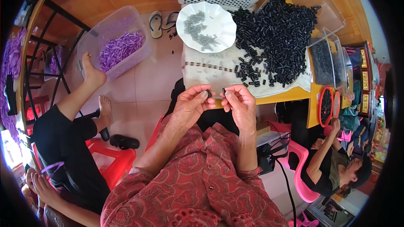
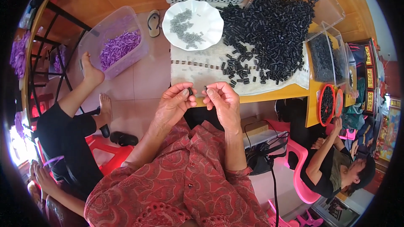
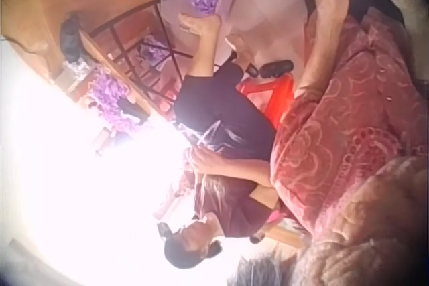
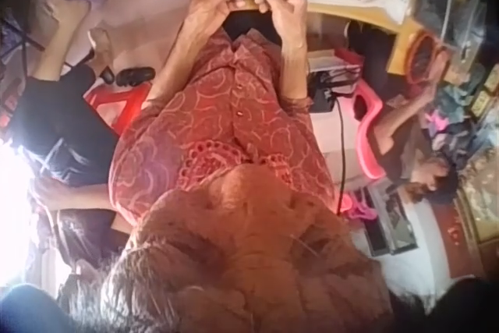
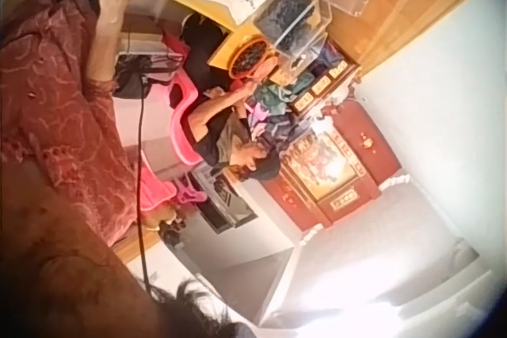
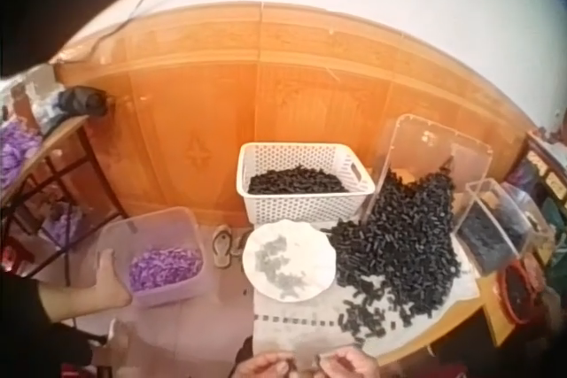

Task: The person is manually assembling small components by inserting metal pins into black plastic parts.

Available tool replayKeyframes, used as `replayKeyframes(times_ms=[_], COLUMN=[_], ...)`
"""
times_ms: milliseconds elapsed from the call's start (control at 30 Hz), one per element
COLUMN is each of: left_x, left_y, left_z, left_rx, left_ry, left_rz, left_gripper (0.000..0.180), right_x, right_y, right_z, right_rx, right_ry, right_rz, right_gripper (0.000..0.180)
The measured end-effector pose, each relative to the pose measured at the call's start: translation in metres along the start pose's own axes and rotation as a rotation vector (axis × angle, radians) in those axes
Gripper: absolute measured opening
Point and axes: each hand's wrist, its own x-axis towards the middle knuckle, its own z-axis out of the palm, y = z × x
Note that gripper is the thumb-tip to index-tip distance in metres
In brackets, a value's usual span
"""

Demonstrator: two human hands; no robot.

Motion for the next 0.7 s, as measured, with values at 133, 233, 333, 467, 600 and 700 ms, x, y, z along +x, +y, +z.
replayKeyframes(times_ms=[133,233,333,467,600,700], left_x=[0.000,0.000,-0.001,-0.001,0.000,0.000], left_y=[0.000,0.001,0.002,0.002,0.002,0.003], left_z=[0.000,-0.002,-0.003,-0.004,-0.003,-0.005], left_rx=[-0.038,-0.046,-0.038,-0.020,-0.067,-0.085], left_ry=[-0.018,-0.024,-0.025,-0.014,-0.015,-0.001], left_rz=[0.011,0.021,0.028,0.020,0.019,0.010], left_gripper=[0.024,0.023,0.023,0.023,0.023,0.023], right_x=[-0.003,-0.004,-0.006,-0.007,-0.009,-0.015], right_y=[0.007,0.007,0.007,0.007,0.006,-0.002], right_z=[0.010,0.012,0.014,0.017,0.018,0.028], right_rx=[0.107,0.119,0.116,0.065,0.012,-0.077], right_ry=[-0.070,-0.102,-0.083,-0.065,-0.023,0.027], right_rz=[0.016,0.022,0.028,-0.004,-0.012,-0.085], right_gripper=[0.013,0.013,0.015,0.017,0.017,0.016])
